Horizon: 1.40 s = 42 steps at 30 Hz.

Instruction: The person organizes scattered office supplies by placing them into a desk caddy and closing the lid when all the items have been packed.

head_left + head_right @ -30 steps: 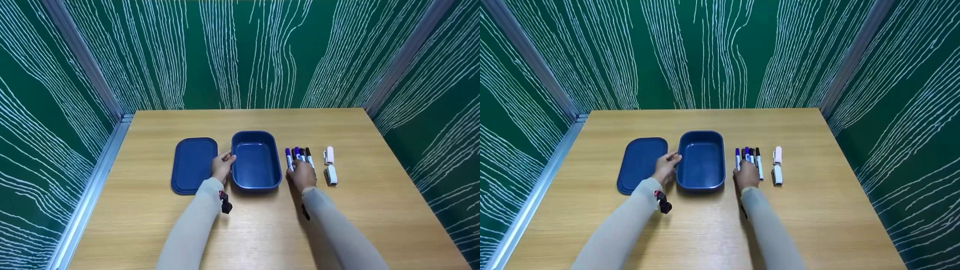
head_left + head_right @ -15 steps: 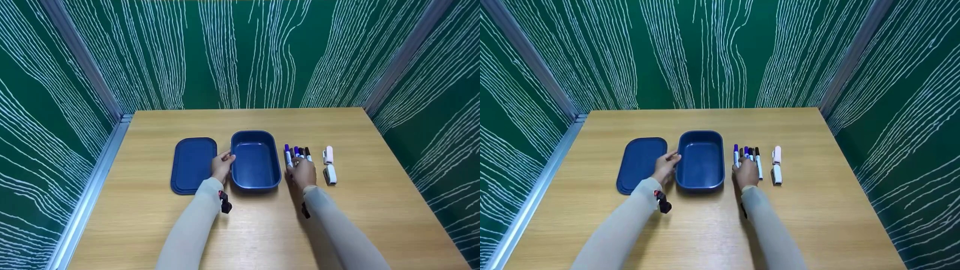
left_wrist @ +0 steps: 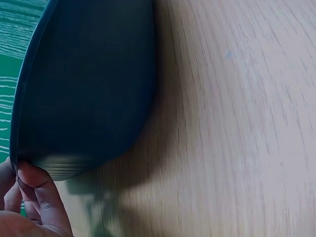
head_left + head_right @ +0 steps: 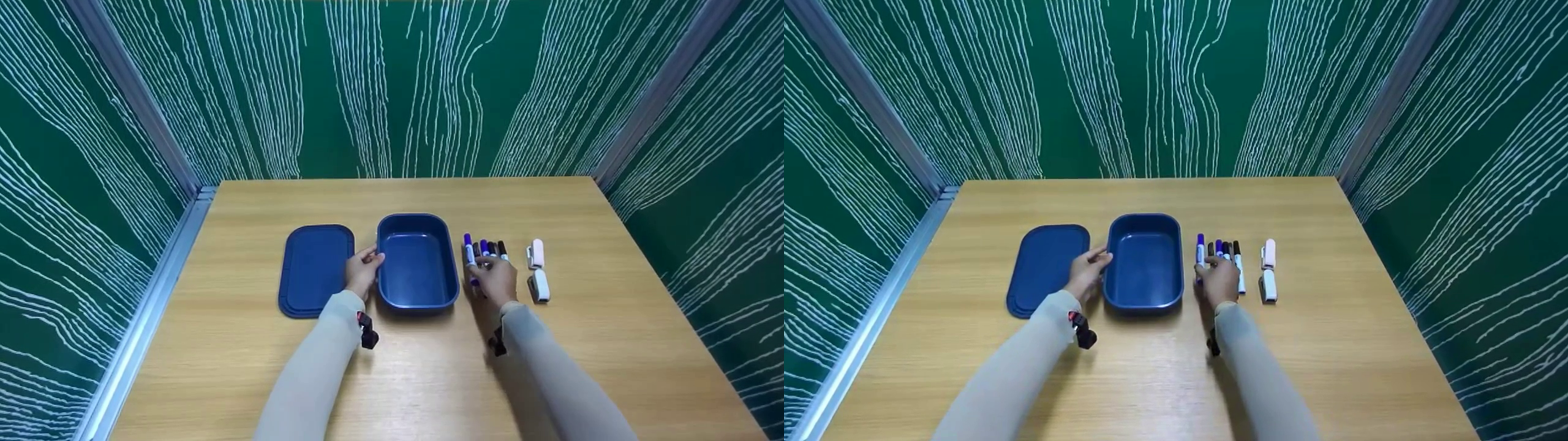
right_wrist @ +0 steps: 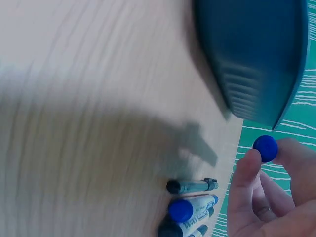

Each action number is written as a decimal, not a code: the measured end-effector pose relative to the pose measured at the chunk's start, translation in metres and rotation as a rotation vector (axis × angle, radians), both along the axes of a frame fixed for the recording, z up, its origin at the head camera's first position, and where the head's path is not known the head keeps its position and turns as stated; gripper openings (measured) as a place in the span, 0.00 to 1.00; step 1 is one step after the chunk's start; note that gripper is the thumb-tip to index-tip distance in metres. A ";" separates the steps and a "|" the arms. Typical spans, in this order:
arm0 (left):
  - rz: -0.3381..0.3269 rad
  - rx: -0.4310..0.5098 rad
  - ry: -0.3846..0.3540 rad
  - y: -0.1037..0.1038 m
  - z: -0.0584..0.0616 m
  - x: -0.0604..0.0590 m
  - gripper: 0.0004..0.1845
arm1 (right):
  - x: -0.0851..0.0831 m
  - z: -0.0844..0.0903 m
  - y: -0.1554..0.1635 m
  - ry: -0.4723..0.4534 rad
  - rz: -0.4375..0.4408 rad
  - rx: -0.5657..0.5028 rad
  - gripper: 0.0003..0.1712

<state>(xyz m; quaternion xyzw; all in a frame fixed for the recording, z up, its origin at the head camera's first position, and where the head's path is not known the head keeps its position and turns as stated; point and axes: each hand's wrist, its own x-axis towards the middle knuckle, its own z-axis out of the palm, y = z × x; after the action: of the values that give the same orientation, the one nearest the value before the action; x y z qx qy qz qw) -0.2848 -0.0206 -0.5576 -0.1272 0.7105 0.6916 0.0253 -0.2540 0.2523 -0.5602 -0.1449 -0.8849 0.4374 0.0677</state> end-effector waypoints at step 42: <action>0.011 -0.008 0.028 0.002 -0.001 -0.003 0.19 | 0.002 0.034 -0.070 -0.006 0.114 -0.405 0.14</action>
<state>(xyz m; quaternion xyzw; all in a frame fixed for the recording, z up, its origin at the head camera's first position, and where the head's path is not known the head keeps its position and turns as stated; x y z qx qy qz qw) -0.2876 -0.0186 -0.5590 -0.1215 0.7130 0.6905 0.0108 -0.2521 0.1823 -0.5259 -0.1065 -0.7859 0.6090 0.0099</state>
